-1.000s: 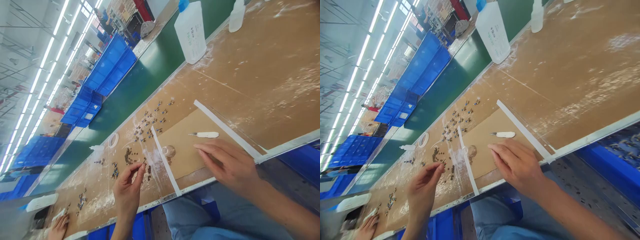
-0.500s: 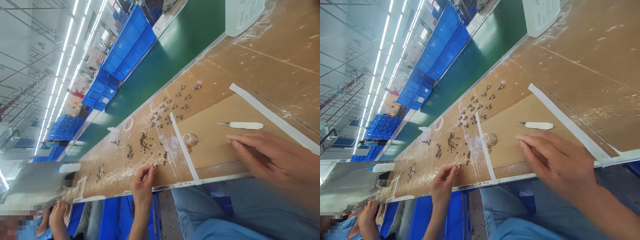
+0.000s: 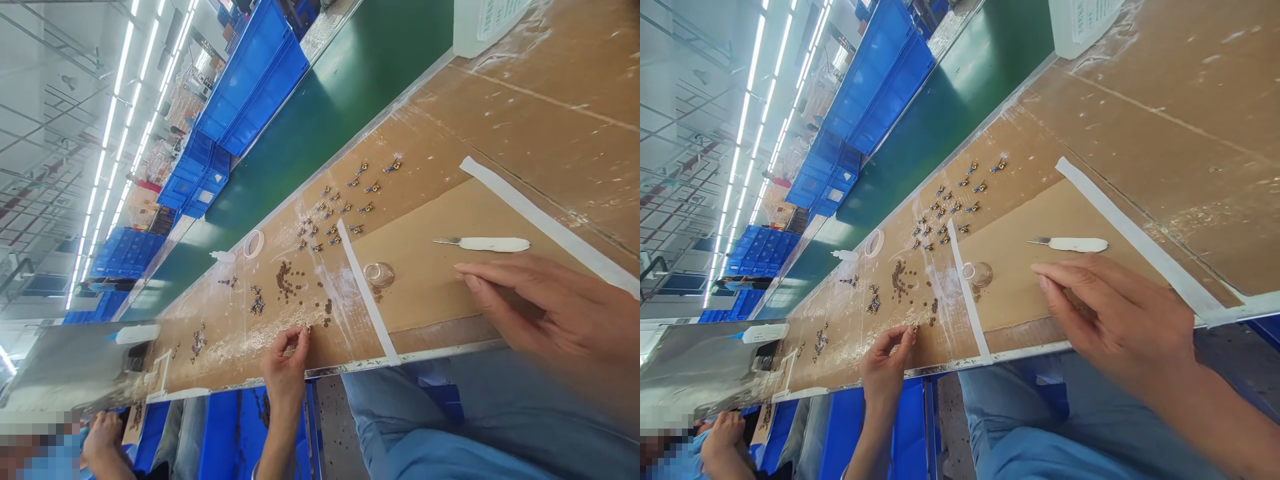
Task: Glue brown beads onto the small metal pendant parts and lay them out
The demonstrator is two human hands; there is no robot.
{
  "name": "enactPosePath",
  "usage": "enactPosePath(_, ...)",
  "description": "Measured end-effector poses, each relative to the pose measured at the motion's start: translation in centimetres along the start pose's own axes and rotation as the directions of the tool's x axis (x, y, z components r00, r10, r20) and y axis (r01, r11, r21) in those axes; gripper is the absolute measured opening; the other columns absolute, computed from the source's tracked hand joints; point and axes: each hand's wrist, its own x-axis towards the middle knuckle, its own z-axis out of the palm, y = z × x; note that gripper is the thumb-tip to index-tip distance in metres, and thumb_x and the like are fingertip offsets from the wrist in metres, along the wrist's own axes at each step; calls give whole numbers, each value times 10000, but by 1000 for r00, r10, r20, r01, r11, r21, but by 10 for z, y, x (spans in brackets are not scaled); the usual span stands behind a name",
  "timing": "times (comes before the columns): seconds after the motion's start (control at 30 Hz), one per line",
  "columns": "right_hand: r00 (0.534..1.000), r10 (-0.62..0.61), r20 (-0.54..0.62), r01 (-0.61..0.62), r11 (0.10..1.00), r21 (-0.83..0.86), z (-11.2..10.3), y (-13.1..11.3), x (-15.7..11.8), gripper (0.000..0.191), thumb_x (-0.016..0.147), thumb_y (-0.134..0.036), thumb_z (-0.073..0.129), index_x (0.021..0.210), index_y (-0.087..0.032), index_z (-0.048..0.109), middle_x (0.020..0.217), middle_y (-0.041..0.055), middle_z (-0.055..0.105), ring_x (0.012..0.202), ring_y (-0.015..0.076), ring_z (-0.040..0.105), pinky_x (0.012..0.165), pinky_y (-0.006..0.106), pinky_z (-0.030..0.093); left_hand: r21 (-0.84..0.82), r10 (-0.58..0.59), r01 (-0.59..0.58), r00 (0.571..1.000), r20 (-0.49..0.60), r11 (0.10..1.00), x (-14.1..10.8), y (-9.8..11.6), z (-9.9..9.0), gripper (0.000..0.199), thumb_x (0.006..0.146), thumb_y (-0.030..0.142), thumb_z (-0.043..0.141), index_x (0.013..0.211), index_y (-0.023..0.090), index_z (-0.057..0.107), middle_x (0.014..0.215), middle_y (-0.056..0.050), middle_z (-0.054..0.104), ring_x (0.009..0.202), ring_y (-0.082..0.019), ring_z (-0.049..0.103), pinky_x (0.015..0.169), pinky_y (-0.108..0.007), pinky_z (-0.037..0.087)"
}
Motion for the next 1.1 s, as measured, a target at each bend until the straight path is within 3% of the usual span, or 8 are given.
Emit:
enactPosePath(0.23, 997, -49, 60, 51, 998, -28, -7, -5, 4, 201, 967, -323, 509, 1044, -225, 667, 966, 0, 736, 882, 107, 694, 836, 198, 521, 64, 26, -26, 1000, 10, 998, 1, 12, 2, 159, 758, 368, 719, 747, 211, 742, 719, -22, 747, 698, -193, 691, 691, -281, 523)
enactPosePath(0.43, 1000, -21, -15, 21, 1000, -12, -6, -9, 4, 145, 948, -257, 542, 1033, -228, 657, 966, 10, 730, 909, 100, 685, 846, 191, 515, 121, 75, -72, 997, -19, 990, -2, 13, 5, 204, 763, 405, 682, 717, 211, 728, 706, -19, 734, 684, -194, 679, 662, -287, 511)
enactPosePath(0.53, 1000, -27, -2, 27, 999, -20, -5, -10, 3, 156, 950, -265, 540, 1044, -220, 656, 969, 13, 728, 912, 106, 685, 853, 198, 516, 79, 53, -52, 999, -10, 995, -3, 8, 3, 228, 761, 428, 697, 740, 204, 732, 738, -27, 739, 720, -199, 680, 702, -300, 516)
enactPosePath(0.63, 998, -39, -42, 37, 999, -38, -5, -11, 4, 135, 938, -239, 567, 1046, -221, 648, 971, 2, 725, 912, 95, 681, 874, 188, 511, -63, 21, -25, 997, -68, 998, 6, 9, 1, 254, 753, 441, 725, 814, 195, 733, 811, -37, 748, 781, -198, 689, 766, -311, 528)
enactPosePath(0.73, 991, -85, -99, 78, 994, -80, -3, -12, 4, 131, 921, -203, 594, 1043, -223, 636, 944, -20, 720, 881, 81, 679, 878, 181, 512, -254, 25, -50, 995, -99, 966, 32, 22, 4, 276, 739, 430, 747, 866, 187, 721, 796, -32, 740, 781, -186, 690, 776, -309, 539)
enactPosePath(0.83, 986, -125, -115, 118, 991, -64, -1, -11, 5, 152, 919, -174, 591, 1062, -214, 627, 943, -22, 709, 865, 82, 674, 876, 196, 517, -370, 105, -110, 994, -33, 922, 77, 48, 16, 240, 731, 393, 740, 831, 179, 706, 721, -17, 719, 720, -167, 669, 735, -296, 532)
enactPosePath(0.97, 972, -178, -151, 174, 984, -38, 0, -10, 8, 137, 918, -148, 585, 1043, -180, 631, 901, -7, 699, 851, 90, 661, 899, 212, 500, -345, 166, -150, 986, 17, 927, 149, 86, 43, 141, 686, 296, 752, 716, 163, 715, 696, -14, 707, 702, -151, 641, 712, -270, 504)
enactPosePath(1.1, 960, -220, -176, 221, 975, -13, -2, -12, 11, 128, 900, -127, 604, 1016, -162, 646, 889, 9, 698, 837, 96, 658, 908, 225, 493, -313, 150, -131, 988, 39, 941, 206, 109, 72, 146, 648, 262, 798, 654, 142, 715, 574, 3, 649, 560, -130, 571, 583, -251, 446)
